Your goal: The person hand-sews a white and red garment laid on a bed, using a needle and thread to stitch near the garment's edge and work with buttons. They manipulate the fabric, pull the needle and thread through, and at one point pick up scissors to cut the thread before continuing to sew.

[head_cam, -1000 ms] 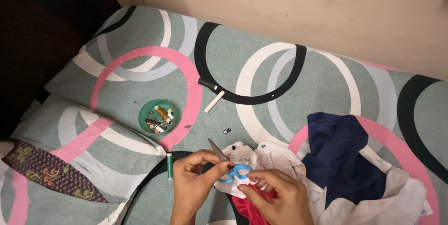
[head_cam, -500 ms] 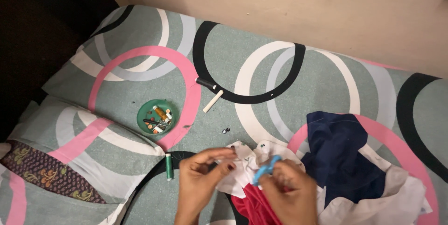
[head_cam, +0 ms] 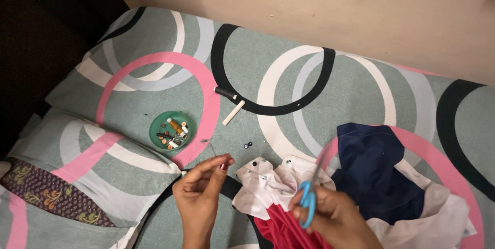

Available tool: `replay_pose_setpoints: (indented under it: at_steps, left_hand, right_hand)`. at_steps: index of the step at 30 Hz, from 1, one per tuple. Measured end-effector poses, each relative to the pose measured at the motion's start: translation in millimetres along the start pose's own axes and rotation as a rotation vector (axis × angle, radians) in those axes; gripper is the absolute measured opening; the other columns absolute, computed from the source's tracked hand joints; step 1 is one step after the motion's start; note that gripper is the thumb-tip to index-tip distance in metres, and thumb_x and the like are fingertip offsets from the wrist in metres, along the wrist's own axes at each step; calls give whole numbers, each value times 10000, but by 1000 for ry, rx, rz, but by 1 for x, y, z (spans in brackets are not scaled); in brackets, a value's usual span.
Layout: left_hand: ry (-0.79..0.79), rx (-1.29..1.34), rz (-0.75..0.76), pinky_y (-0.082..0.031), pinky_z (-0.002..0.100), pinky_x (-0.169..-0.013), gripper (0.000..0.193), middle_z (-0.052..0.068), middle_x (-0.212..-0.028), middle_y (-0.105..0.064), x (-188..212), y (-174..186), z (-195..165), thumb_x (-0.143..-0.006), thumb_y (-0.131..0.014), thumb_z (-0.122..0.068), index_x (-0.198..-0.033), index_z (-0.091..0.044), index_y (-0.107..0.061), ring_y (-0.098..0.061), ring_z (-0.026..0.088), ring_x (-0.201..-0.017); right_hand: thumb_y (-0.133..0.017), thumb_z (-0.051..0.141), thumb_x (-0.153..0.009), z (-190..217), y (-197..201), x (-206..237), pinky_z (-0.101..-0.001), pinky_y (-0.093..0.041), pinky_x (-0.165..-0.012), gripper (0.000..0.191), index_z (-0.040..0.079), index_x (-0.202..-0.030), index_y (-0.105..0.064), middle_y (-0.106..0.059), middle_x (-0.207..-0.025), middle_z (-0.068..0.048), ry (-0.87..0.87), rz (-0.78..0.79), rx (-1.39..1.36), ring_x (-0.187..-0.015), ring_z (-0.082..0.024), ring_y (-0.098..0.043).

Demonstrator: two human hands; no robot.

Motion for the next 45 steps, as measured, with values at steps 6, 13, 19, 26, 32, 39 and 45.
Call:
replay_pose_setpoints:
  at_steps: [6,13,19,26,32,39,45]
  left_hand:
    - [37,-26,-100,-559,250,-842,198,147,-1023,-807,0,4,-2,-924,-700,-16,-1100,54,-756,-746,147,-936]
    - [-1,-11,-142,-558,247,-873,205,146,-1044,-797,0,4,-7,-936,-689,-20,-1118,58,-738,-750,158,-977]
    - [-28,19,-122,-552,249,-863,206,157,-1059,-793,2,3,-8,-946,-674,-11,-1130,58,-735,-746,164,-996]
    - [-38,24,-139,-560,252,-871,198,159,-1061,-791,2,4,-7,-955,-673,-17,-1127,60,-732,-745,168,-996]
    - [-31,30,-129,-553,253,-862,207,163,-1065,-791,3,3,-5,-956,-671,-19,-1137,63,-729,-739,167,-998]
    - [-45,46,-164,-572,287,-884,190,181,-1077,-780,5,5,-6,-960,-657,-7,-1119,75,-721,-753,210,-1023]
    - [-112,81,-154,-582,314,-913,156,190,-1072,-775,9,7,-5,-960,-653,19,-1087,81,-719,-766,242,-1005]
  right_hand:
    - [-774,19,-920,-18,-11,-1,-232,-337,-537,174,51,-866,-611,-500,-673,67,-78,424,134,-607,-18,-488]
    - [-829,128,-844,-27,20,5,-291,-357,-516,305,86,-731,-549,-500,-574,32,-120,240,688,-564,-44,-505]
    - [-718,64,-877,-39,33,11,-285,-390,-596,124,49,-810,-614,-558,-688,40,-170,404,343,-675,-55,-566]
    - [-748,160,-931,-58,23,6,-248,-428,-627,195,72,-1098,-700,-525,-756,42,-229,403,351,-693,-57,-559]
    - [-675,309,-965,-46,13,2,-304,-499,-806,397,-3,-1205,-624,-697,-1001,-51,90,485,398,-948,-133,-678]
    - [-621,298,-944,-55,7,-2,-271,-531,-796,388,41,-1234,-644,-739,-996,-48,-317,252,193,-888,-121,-710]
    - [-580,260,-947,-64,12,-9,-262,-532,-762,381,84,-1274,-662,-761,-988,-50,-369,125,270,-820,-125,-705]
Point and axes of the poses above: each hand's wrist, its own x-axis away from the middle knuckle, its own y-axis out of the back of the hand, z = x × y, the point moved 4 cm from there along -x, towards the middle knuckle
